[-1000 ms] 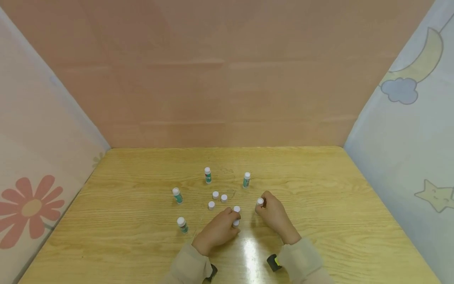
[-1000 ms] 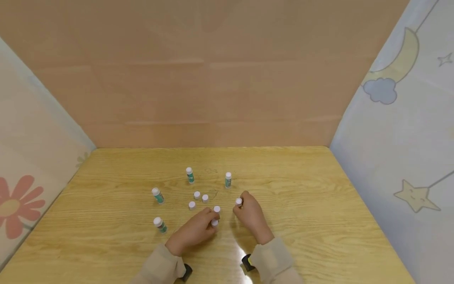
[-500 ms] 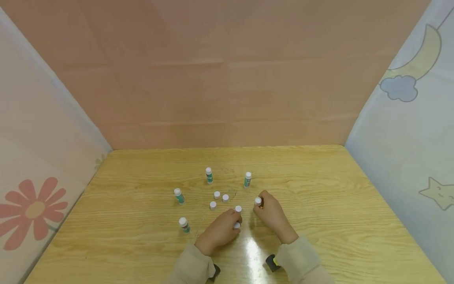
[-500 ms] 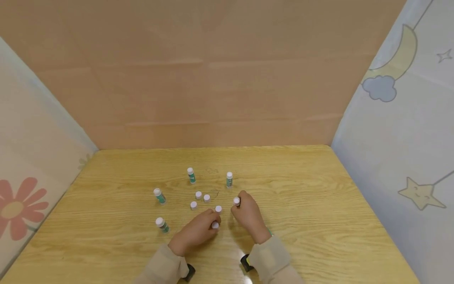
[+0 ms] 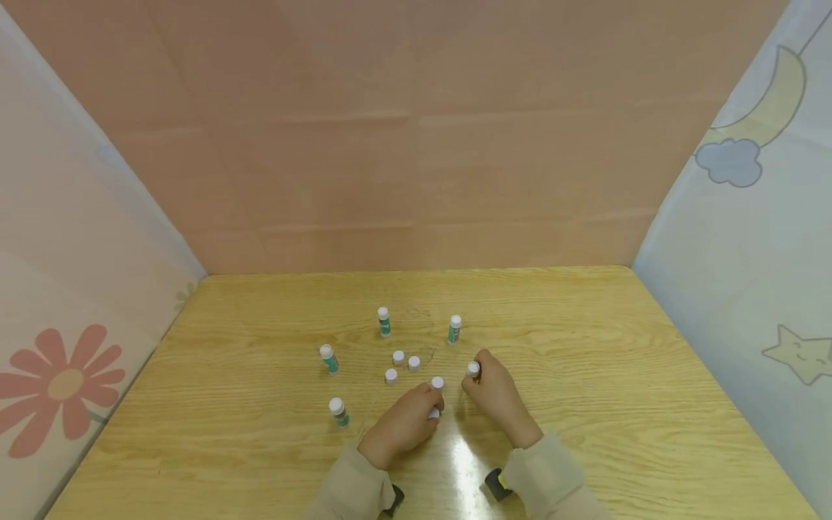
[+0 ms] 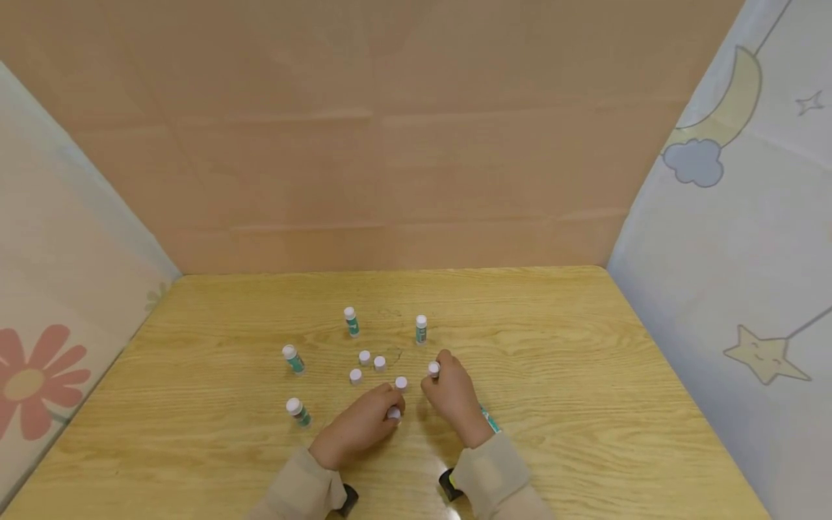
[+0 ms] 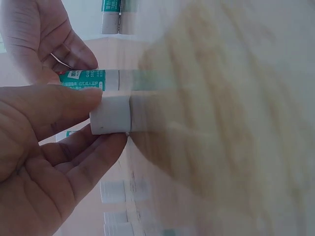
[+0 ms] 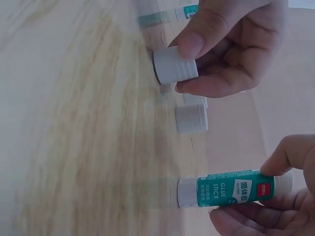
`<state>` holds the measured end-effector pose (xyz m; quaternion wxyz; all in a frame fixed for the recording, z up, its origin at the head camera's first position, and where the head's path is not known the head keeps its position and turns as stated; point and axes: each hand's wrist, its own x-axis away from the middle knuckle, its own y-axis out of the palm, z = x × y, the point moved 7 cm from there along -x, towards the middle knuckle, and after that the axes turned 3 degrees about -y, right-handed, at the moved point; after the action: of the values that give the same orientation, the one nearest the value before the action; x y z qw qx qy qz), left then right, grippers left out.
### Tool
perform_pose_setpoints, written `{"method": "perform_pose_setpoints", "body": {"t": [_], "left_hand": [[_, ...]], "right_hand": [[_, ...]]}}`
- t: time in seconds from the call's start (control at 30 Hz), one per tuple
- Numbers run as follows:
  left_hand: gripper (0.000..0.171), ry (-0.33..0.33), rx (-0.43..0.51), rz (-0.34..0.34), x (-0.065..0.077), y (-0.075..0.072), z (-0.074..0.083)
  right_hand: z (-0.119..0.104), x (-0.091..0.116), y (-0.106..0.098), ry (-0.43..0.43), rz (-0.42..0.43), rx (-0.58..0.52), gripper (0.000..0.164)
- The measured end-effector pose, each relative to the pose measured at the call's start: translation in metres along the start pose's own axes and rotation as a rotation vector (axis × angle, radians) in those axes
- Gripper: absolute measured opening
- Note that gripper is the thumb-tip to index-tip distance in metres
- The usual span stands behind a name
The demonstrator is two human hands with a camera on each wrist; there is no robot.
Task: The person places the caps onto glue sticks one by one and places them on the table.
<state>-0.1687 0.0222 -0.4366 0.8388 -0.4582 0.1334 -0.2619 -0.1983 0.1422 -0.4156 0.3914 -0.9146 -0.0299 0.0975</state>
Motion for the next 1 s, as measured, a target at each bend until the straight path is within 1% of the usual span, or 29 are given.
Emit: {"method": "perform_pose_setpoints", "body": {"t": [0.2, 0.47, 0.73, 0.83, 1.0], "left_hand": [[0.011, 0.004, 0.003, 0.009, 0.001, 0.001, -0.001], [0.012, -0.043, 0.053, 0.013, 0.003, -0.002, -0.003], [0.012, -0.033, 0.084, 0.021, 0.005, -0.003, -0.003], [0.013, -0.035, 0.122, 0.026, 0.007, -0.004, -0.004], [0.013, -0.052, 0.191, 0.054, 0.010, -0.010, -0.005]], "right_hand": [[0.002, 0.001, 0.001, 0.008, 0.008, -0.031, 0.013], [0.005, 0.004, 0.002, 0.007, 0.015, -0.074, 0.013], [0.005, 0.007, -0.002, 0.012, 0.035, -0.129, 0.015], [0.002, 0.009, -0.004, -0.007, 0.041, -0.130, 0.014], [-0.001, 0.013, -0.005, -0.013, 0.023, -0.130, 0.015]]}}
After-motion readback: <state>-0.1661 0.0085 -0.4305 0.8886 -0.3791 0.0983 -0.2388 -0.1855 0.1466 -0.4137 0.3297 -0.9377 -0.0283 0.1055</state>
